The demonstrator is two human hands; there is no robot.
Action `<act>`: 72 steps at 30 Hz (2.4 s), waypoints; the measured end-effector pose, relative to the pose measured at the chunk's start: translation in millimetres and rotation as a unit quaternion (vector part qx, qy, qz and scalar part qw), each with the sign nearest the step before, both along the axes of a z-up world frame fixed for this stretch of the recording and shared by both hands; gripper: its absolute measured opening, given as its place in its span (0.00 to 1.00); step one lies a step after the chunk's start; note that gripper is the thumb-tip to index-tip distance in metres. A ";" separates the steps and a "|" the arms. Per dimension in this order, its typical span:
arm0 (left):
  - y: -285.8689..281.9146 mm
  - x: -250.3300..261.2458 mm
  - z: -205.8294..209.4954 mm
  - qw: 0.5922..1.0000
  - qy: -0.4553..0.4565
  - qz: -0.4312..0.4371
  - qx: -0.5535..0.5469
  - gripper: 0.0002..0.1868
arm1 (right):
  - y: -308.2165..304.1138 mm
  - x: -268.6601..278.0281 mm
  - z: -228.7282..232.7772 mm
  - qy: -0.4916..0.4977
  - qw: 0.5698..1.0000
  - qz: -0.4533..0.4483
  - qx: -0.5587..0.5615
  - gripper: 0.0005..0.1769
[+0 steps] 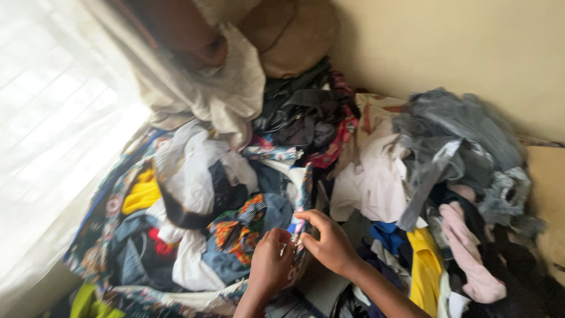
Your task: The person sorts through a large pile of mixed clothing items on a bed, picking up individual garments such as jeans, shirts, and dresses, briefly unfolding or inspecting them, and placing them into a separate pile. The process involves handling items one at a time from a disorganized heap.
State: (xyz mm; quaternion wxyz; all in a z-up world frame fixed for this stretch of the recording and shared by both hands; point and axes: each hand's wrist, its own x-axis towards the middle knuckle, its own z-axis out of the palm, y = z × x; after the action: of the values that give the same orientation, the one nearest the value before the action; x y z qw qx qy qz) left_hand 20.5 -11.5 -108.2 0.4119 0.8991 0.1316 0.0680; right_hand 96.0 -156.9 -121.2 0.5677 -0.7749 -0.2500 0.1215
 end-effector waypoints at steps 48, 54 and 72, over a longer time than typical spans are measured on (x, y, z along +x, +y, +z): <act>119.4 -13.8 -31.5 0.993 0.000 0.076 0.091 0.10 | 67.1 -39.5 15.9 0.038 0.976 0.103 -0.189 0.21; 91.8 -22.2 -24.0 0.934 -0.027 0.088 -0.344 0.08 | 50.4 -26.8 -1.5 0.243 0.969 0.024 -0.020 0.25; 32.9 -64.7 42.3 0.848 -0.122 -0.040 -0.513 0.04 | 89.7 -14.1 14.3 0.294 0.932 0.130 0.165 0.12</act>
State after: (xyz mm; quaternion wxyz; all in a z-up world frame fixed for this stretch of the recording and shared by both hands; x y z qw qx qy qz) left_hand -44.2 21.4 -65.9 0.8299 0.5482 0.0605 0.0839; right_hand 81.9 -67.2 -106.8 0.7149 -0.5607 -0.1865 0.3738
